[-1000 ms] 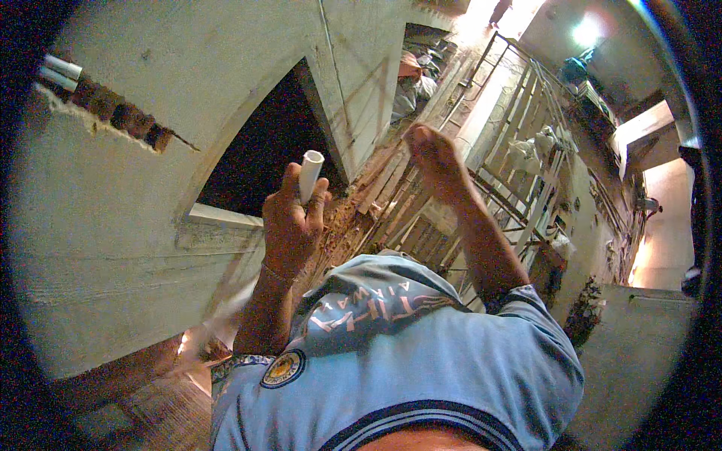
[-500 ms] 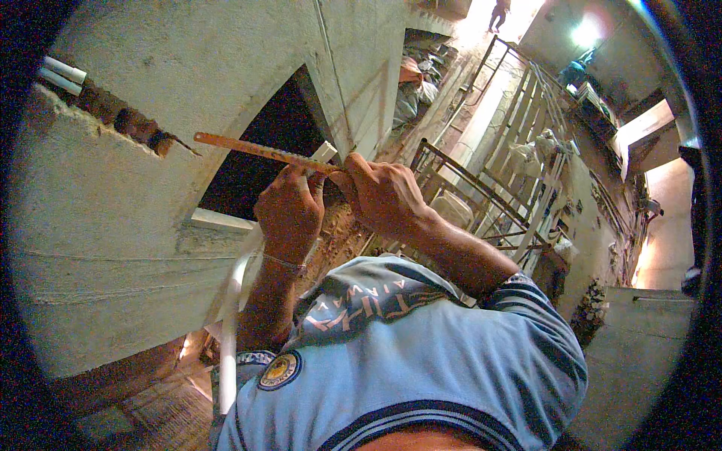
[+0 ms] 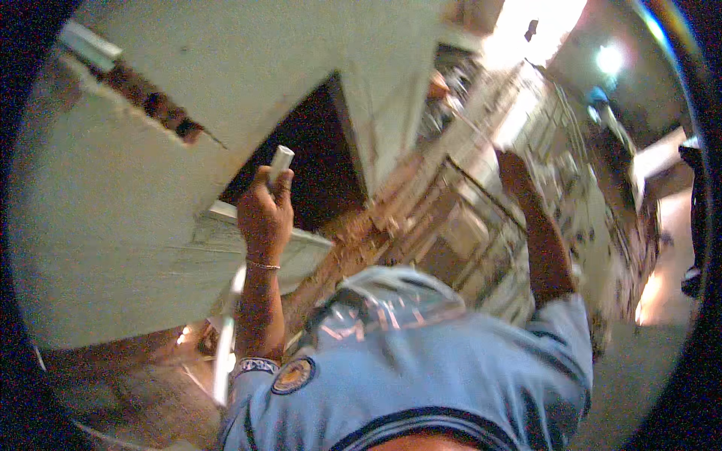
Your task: The person stands on scaffolding and installs white PVC conduit into a pre-cut channel in a concrete wall. They repeatedly measure, cut, and insert conduit segments, using a wooden stick to push the pieces into place. The task continues with multiple short segments being fitted along the wall.
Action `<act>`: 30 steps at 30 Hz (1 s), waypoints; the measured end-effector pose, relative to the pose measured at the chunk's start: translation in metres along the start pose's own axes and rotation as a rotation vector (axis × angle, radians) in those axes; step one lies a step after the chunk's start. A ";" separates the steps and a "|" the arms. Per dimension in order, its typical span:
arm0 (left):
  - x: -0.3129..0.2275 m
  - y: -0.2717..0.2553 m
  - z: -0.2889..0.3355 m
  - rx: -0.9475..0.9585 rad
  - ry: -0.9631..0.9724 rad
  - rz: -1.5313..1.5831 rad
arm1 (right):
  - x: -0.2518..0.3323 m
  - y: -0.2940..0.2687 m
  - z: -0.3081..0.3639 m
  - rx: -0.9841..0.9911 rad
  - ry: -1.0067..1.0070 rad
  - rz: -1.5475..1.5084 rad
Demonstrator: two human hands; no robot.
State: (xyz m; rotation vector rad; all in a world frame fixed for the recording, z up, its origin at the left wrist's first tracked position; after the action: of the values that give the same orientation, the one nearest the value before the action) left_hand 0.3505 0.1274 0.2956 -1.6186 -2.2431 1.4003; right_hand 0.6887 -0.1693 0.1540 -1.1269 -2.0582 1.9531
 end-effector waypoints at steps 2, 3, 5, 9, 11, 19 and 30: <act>0.039 0.023 -0.006 0.168 -0.340 0.461 | 0.006 0.045 0.024 -0.128 -0.156 -0.111; 0.049 0.040 0.006 0.219 -0.617 0.933 | 0.022 0.067 0.033 -0.067 -0.163 -0.292; 0.034 0.066 0.014 0.424 -0.749 1.368 | 0.059 0.078 0.034 -0.051 0.087 -0.875; -0.012 0.080 0.027 0.607 -0.616 1.610 | 0.163 0.002 0.022 -0.117 0.485 -1.949; -0.016 0.076 0.027 0.475 -0.651 1.667 | 0.195 -0.069 0.014 -0.100 0.337 -1.934; 0.021 0.043 0.013 0.042 -0.811 1.763 | 0.262 -0.175 0.006 -0.093 -0.026 -1.755; 0.142 -0.019 -0.101 0.247 -0.289 0.941 | 0.316 -0.195 0.012 -0.212 0.237 -1.687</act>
State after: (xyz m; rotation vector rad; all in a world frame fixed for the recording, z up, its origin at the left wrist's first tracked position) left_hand 0.3228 0.3006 0.3050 -2.6436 -1.2773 2.0703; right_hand 0.3677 0.0126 0.1963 0.4492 -1.8294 0.6733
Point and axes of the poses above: each hand's wrist, its own z-axis away from the middle knuckle, its own y-axis out of the palm, x = y × z, the point moved 9 cm from there along -z, towards the middle knuckle, and after that the axes turned 6 degrees about -x, right-handed, at the moved point
